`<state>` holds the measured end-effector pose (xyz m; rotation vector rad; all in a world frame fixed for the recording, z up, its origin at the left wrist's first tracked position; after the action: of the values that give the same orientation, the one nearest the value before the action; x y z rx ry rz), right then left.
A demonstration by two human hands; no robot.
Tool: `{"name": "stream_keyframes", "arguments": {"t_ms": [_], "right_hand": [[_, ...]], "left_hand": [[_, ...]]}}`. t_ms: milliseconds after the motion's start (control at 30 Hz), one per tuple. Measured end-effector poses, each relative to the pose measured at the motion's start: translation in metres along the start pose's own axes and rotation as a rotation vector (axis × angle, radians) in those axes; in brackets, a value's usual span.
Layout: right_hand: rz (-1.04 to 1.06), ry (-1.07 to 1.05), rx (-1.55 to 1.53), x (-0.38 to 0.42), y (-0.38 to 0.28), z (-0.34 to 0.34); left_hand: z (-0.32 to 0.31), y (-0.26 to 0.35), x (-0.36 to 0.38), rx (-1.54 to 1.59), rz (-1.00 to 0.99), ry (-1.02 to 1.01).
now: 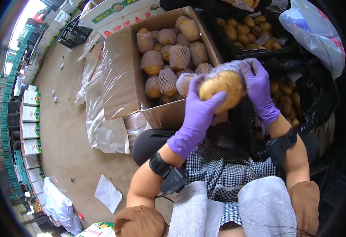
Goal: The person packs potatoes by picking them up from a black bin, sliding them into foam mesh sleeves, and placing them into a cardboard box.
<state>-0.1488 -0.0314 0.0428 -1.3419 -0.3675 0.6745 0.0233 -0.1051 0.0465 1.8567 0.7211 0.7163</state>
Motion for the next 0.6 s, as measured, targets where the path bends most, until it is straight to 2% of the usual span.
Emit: {"name": "stream_keyframes", "arguments": {"t_ms": [33,100,167,200,233,300,333,400,433,500,533,600], "right_hand": [[0.169,0.038,0.088,0.007,-0.028,-0.018],[0.298,-0.002,0.182,0.024,-0.056,-0.056],[0.409,-0.193,0.015,0.028,-0.061,-0.092],[0.395,-0.243,-0.075,0.024,-0.057,-0.107],[0.397,-0.217,-0.023,0.012,-0.049,-0.127],[0.402,-0.163,0.081,-0.016,-0.024,-0.171],[0.404,-0.246,0.358,-0.021,-0.008,-0.194],[0.438,-0.414,0.828,-0.028,0.016,-0.227],[0.382,-0.512,0.907,-0.03,0.024,-0.237],[0.264,-0.715,1.063,-0.031,0.033,-0.253],[0.238,-0.814,1.049,-0.021,0.026,-0.247],[0.235,-0.798,0.986,-0.012,0.033,-0.234]], "left_hand": [[0.012,-0.001,-0.012,-0.121,-0.214,0.059],[0.031,0.014,-0.024,-0.103,-0.253,0.206],[0.059,0.031,-0.031,-0.169,-0.447,0.367],[0.077,0.035,-0.032,-0.066,-0.431,0.475],[0.096,0.039,-0.031,0.036,-0.41,0.586],[0.136,0.044,-0.033,0.141,-0.509,0.828],[0.15,0.051,-0.032,0.126,-0.526,0.909],[0.174,0.058,-0.029,0.2,-0.543,0.937],[0.182,0.059,-0.026,0.237,-0.548,0.95],[0.184,0.06,-0.024,0.196,-0.545,0.933],[0.182,0.06,-0.023,0.196,-0.537,0.933],[0.176,0.057,-0.027,0.211,-0.538,0.912]]}}
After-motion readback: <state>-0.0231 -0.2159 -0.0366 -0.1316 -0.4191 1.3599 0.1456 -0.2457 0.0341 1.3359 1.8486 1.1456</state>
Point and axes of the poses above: each hand's wrist, its own x-axis away from the middle knuckle, its own z-axis out of the back of the hand, y = z × x, the point moved 4 cm from there along -x, towards the middle knuckle, and after that the axes turned 8 degrees about -z, right-handed, at the moved point
